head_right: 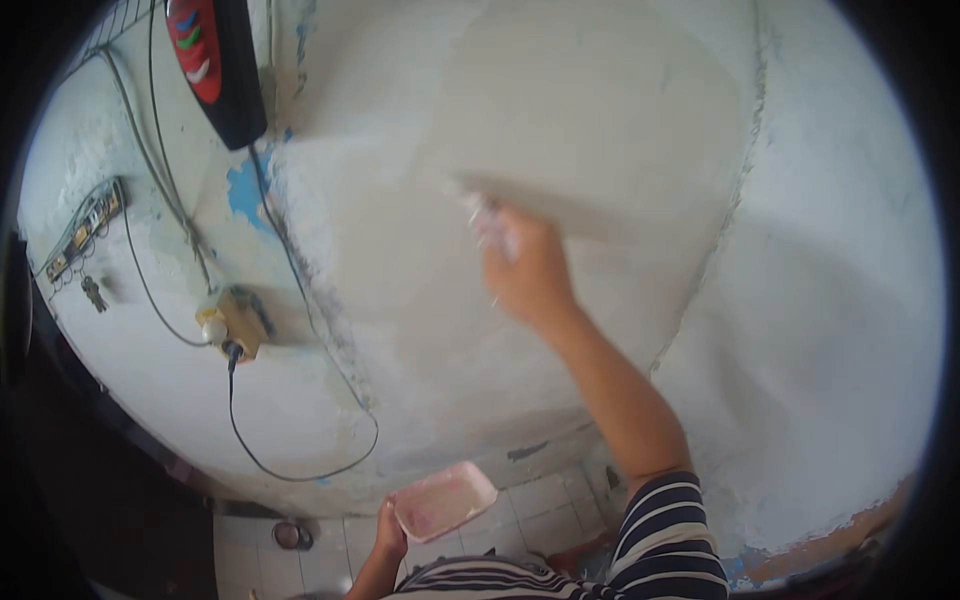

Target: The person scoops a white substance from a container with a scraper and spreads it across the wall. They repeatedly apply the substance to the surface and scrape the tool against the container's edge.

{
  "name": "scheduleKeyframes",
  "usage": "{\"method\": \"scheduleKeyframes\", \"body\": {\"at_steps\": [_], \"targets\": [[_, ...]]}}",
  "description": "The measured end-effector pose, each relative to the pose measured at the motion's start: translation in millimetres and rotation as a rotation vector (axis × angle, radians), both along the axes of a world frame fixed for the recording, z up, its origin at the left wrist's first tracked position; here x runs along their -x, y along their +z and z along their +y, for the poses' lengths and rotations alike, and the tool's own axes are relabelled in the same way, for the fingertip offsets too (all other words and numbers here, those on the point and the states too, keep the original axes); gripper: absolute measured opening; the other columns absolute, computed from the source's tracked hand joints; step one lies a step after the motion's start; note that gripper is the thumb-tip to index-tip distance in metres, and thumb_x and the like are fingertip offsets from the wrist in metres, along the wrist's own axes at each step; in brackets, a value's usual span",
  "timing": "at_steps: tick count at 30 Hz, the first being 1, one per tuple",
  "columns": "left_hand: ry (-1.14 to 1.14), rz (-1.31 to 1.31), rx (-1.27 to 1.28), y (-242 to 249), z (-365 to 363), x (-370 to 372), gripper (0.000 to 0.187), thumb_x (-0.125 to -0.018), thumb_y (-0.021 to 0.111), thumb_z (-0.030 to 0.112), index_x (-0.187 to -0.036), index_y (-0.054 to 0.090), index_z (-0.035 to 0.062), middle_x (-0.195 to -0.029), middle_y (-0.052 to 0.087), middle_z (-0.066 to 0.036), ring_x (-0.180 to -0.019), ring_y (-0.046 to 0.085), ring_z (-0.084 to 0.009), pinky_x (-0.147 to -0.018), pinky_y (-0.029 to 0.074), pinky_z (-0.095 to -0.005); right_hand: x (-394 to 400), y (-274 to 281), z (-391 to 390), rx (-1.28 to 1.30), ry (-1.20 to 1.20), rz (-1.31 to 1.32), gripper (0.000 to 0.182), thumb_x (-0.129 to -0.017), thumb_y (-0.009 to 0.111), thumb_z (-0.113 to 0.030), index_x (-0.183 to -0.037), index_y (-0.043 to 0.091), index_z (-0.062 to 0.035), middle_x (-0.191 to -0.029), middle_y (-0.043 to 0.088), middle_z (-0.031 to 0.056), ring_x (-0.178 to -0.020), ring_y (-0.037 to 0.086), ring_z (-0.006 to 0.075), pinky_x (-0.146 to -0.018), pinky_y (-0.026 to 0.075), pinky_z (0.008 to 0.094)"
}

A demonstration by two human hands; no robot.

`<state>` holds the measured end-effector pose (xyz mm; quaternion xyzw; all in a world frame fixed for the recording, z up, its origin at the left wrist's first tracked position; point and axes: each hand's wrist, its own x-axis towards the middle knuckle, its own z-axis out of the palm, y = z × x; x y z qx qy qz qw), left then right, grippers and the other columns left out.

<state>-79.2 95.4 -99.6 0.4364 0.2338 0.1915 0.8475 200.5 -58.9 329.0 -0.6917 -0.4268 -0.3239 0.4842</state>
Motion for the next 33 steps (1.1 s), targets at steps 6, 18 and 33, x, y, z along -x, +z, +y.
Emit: {"method": "scheduleKeyframes", "body": {"at_steps": [6, 18, 33], "targets": [[-0.054, -0.039, -0.057, -24.8, 0.5, 5.3, 0.059, -0.102, 0.041, 0.05, -0.132, 0.051, -0.0002, -0.129, 0.061, -0.016, -0.118, 0.061, -0.0284, -0.101, 0.049, -0.0414, -28.0, 168.6, -50.1, -0.319, -0.302, -0.166, 0.023, -0.091, 0.06, -0.012, -0.11, 0.069, -0.0033, -0.086, 0.068, 0.0218, -0.078, 0.069, 0.0307, -0.07, 0.052, 0.0368], [0.034, 0.12, -0.024, -39.5, -11.9, -9.6, 0.059, -0.105, 0.033, 0.042, -0.137, 0.052, -0.0041, -0.132, 0.061, -0.017, -0.123, 0.058, -0.0299, -0.105, 0.046, -0.042, -114.1, 181.5, 8.7, -0.053, -0.602, -0.863, 0.051, -0.084, 0.059, -0.004, -0.132, 0.064, -0.021, -0.123, 0.068, 0.01, -0.115, 0.063, 0.0315, -0.092, 0.052, 0.0423], [0.051, 0.057, -0.053, -22.0, -31.5, -40.1, 0.059, -0.105, 0.032, 0.042, -0.135, 0.052, -0.0051, -0.133, 0.06, -0.017, -0.123, 0.057, -0.0291, -0.106, 0.044, -0.0424, -104.7, 147.0, 22.3, 0.03, -0.6, -0.967, 0.036, -0.094, 0.055, -0.018, -0.125, 0.061, -0.0011, -0.122, 0.066, 0.0201, -0.109, 0.066, 0.0343, -0.091, 0.053, 0.0442]]}}
